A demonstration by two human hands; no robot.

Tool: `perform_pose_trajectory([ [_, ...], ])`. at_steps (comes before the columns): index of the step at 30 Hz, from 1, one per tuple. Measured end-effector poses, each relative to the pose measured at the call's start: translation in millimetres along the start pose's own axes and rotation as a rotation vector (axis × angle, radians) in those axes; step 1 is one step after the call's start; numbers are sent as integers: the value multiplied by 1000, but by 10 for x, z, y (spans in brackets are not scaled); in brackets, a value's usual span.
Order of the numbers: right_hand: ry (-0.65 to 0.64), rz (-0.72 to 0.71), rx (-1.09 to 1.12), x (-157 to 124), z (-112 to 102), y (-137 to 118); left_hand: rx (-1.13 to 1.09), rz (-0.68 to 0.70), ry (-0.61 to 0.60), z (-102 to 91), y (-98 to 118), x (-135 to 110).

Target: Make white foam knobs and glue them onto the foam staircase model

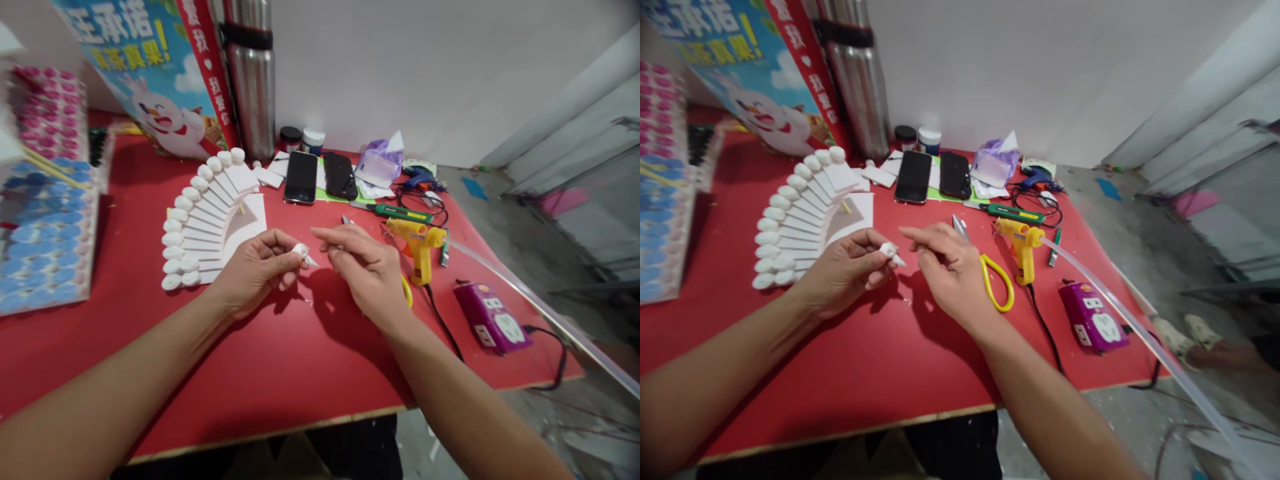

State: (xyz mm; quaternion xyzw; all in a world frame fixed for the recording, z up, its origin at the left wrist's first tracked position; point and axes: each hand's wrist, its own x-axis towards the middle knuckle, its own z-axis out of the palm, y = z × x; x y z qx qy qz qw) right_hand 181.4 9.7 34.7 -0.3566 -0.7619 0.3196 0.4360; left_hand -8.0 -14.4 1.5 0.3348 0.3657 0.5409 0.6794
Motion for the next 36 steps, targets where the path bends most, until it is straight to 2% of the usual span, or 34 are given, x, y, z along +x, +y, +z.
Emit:
perform_pose_trajectory([
  [3,-61,-3,68,-10,50,38,-75,-20,-29,1,1,1],
  [7,-94,-120,29,-53,110,51,-114,-18,-31,7,14,0],
  [12,-74,-293,-171,-86,129,63,-92,-38,9,19,17,-8],
  [19,-192,-423,-678,-82,73,29,81,-53,21,1,-23,-26],
  [26,-224,-539,-836,-75,102,2,177,-73,36,-8,-21,-51],
  [29,-197,-493,-728,-86,114,11,111,-66,12,-13,-10,-33],
  [33,-45,-352,-292,-80,111,38,-45,-71,-30,-18,4,-10],
  [36,3,-246,-141,-55,90,51,-102,-116,-72,-27,0,-14],
])
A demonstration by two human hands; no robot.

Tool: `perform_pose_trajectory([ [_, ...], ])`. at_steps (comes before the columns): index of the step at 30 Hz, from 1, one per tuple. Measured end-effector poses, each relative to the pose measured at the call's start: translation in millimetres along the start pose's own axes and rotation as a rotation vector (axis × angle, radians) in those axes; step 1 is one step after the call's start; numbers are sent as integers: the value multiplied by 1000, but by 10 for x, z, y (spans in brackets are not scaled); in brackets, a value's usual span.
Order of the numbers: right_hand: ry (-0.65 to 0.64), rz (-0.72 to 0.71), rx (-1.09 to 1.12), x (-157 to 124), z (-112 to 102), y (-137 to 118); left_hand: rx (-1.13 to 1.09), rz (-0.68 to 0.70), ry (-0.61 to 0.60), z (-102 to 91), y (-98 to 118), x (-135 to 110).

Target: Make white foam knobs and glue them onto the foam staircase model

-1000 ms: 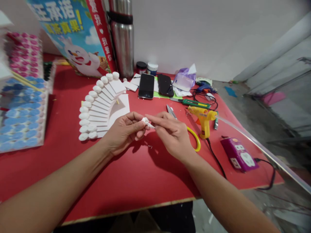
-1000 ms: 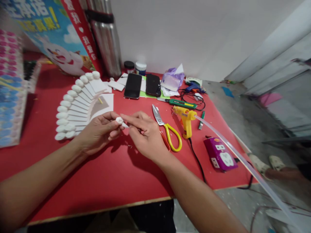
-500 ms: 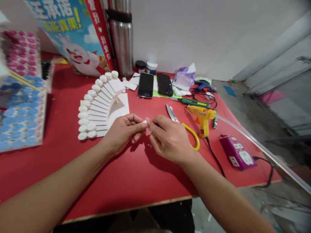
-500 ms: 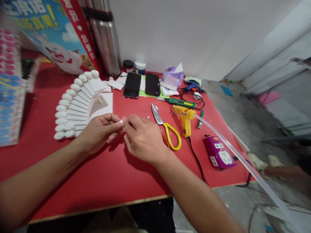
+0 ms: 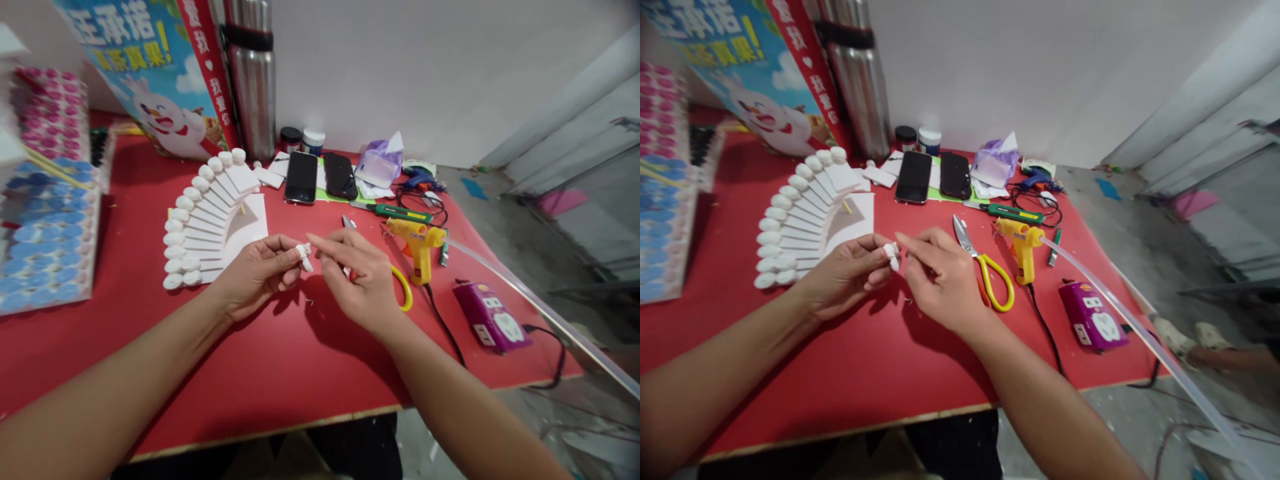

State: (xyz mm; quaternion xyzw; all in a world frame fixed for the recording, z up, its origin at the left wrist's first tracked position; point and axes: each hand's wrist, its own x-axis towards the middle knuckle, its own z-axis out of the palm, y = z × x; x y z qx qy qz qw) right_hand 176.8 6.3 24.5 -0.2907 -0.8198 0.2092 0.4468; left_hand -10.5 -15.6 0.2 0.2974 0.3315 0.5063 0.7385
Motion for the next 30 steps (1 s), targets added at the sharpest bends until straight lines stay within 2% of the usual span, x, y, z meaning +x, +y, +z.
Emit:
perform_pose_trajectory([
  [8,61,114,19,33,-24,-20,-30,-37,-17,-8,-25,7],
  [16,46,214,86,42,-18,-1,-36,-61,-34,6,-20,-2],
  [20,111,334,68,60,-46,-18,-64,-46,-19,30,-9,-11],
  [23,136,410,21,49,-145,-97,-71,-39,21,28,-9,-3],
  [25,81,427,-67,-19,-258,-149,-71,-33,48,23,-6,6],
  [27,2,434,-194,-151,-401,-167,-77,-21,68,20,4,15],
  [30,-34,439,-404,-426,-652,-107,-96,-3,63,17,19,23],
])
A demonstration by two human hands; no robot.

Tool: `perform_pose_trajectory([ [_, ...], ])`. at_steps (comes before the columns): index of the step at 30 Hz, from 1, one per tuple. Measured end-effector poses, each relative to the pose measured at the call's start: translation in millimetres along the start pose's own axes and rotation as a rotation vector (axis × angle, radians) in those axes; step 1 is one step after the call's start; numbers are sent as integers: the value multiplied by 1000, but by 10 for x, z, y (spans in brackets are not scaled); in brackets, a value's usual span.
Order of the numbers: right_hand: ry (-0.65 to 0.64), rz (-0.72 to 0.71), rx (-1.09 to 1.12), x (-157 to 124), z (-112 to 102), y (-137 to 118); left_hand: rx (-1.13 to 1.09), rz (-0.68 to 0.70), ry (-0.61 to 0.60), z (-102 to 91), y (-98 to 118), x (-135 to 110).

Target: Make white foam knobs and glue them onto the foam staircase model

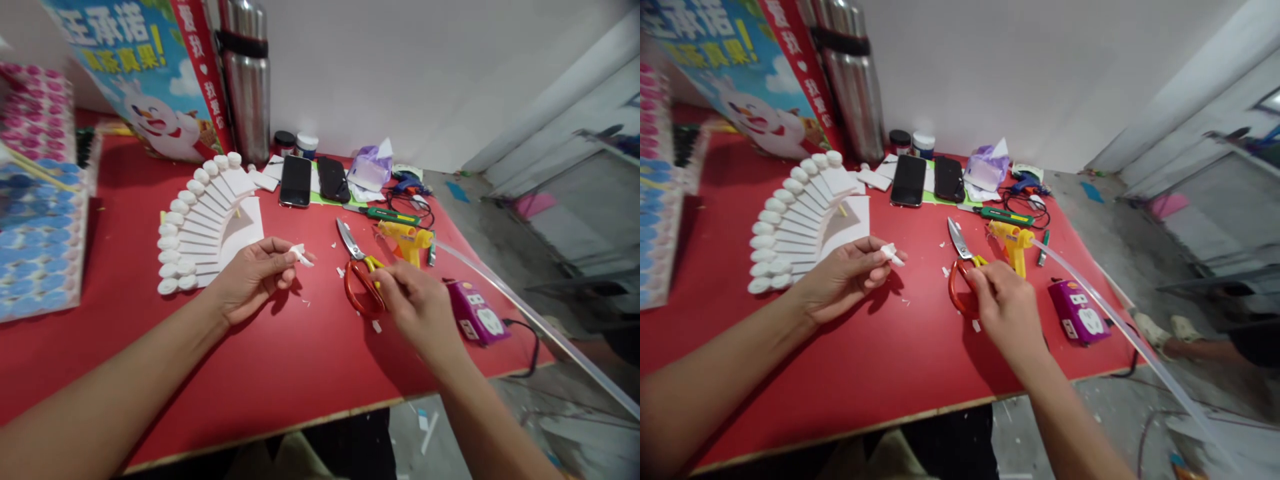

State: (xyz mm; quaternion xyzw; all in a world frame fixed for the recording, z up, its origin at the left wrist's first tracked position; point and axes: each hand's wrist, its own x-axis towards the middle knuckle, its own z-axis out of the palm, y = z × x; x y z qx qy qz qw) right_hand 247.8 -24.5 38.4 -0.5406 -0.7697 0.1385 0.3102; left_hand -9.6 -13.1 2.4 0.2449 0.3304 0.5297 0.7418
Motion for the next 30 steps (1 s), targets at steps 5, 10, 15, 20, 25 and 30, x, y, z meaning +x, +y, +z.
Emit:
perform_pose_trajectory([
  [5,170,124,-271,-197,-260,425,-27,6,-42,-1,-2,1],
  [10,88,294,-484,-11,-353,614,-15,10,-44,-16,-19,1],
  [15,-36,396,-338,310,-190,806,56,22,-40,-26,-29,-1],
  [20,95,516,-58,391,-92,879,127,52,-4,15,-23,-21],
  [25,220,448,473,239,-162,524,209,44,-35,15,-27,-45],
  [30,-24,413,597,63,-205,-4,269,84,3,21,-37,-52],
])
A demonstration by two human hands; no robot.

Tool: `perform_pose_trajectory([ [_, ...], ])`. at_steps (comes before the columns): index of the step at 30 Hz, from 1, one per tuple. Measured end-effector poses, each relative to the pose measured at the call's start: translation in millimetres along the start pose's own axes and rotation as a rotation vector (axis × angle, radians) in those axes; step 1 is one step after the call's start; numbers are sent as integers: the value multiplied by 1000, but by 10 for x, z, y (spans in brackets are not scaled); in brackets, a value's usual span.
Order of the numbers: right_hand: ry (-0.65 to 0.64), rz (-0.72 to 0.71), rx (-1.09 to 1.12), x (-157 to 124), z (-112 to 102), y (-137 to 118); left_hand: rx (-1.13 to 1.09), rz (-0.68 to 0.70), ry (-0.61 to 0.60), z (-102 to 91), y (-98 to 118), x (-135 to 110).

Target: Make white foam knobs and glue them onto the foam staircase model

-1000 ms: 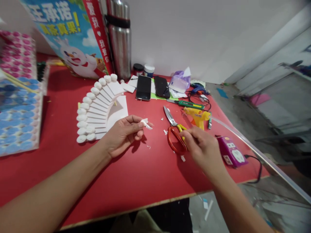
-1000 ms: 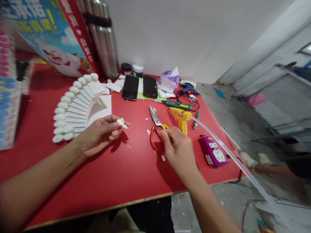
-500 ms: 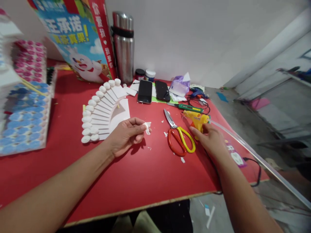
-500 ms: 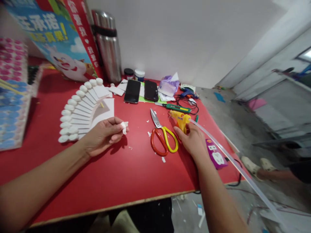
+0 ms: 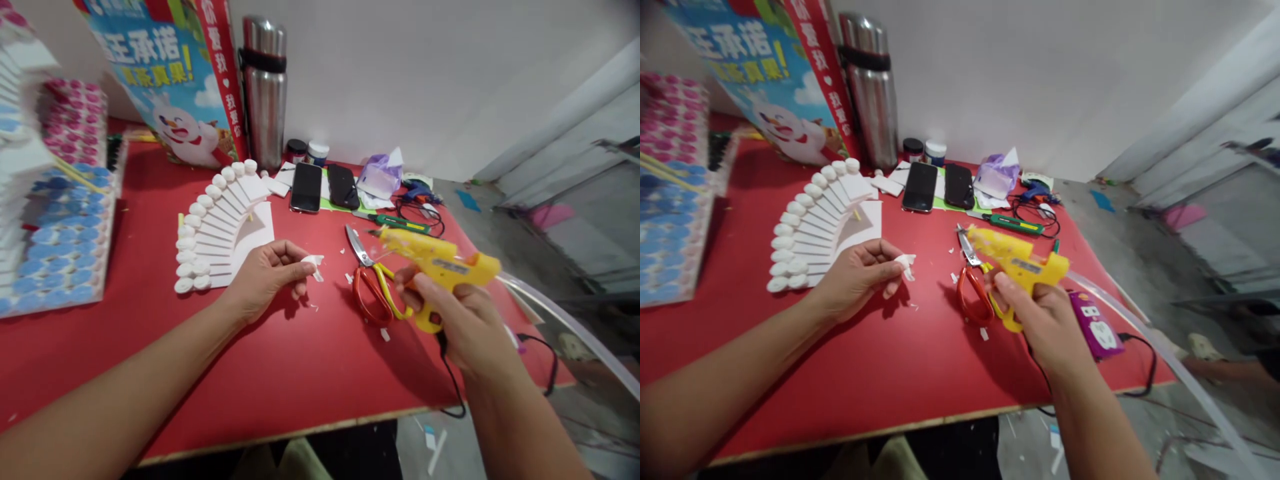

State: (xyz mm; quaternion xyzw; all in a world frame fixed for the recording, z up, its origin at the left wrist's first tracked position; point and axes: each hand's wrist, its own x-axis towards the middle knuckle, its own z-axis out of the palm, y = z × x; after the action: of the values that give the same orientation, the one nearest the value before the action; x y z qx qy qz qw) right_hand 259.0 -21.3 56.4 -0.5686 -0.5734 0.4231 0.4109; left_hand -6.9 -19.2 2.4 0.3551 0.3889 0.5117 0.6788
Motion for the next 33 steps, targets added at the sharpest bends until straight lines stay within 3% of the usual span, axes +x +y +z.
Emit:
perform_pose_trajectory([
  [3,-136,-60,-180,-130,123,-81,42,11,43,15,6,-1],
  [8,-207,-201,-380,-191,229,-59,90,14,36,13,10,4],
  [15,-289,-255,-374,-164,296,-66,57,8,60,4,10,13],
  [23,-285,-223,-388,-112,356,-101,-3,6,69,-7,9,23],
  [33,-311,-185,-393,61,398,-106,-105,46,162,-11,83,77],
])
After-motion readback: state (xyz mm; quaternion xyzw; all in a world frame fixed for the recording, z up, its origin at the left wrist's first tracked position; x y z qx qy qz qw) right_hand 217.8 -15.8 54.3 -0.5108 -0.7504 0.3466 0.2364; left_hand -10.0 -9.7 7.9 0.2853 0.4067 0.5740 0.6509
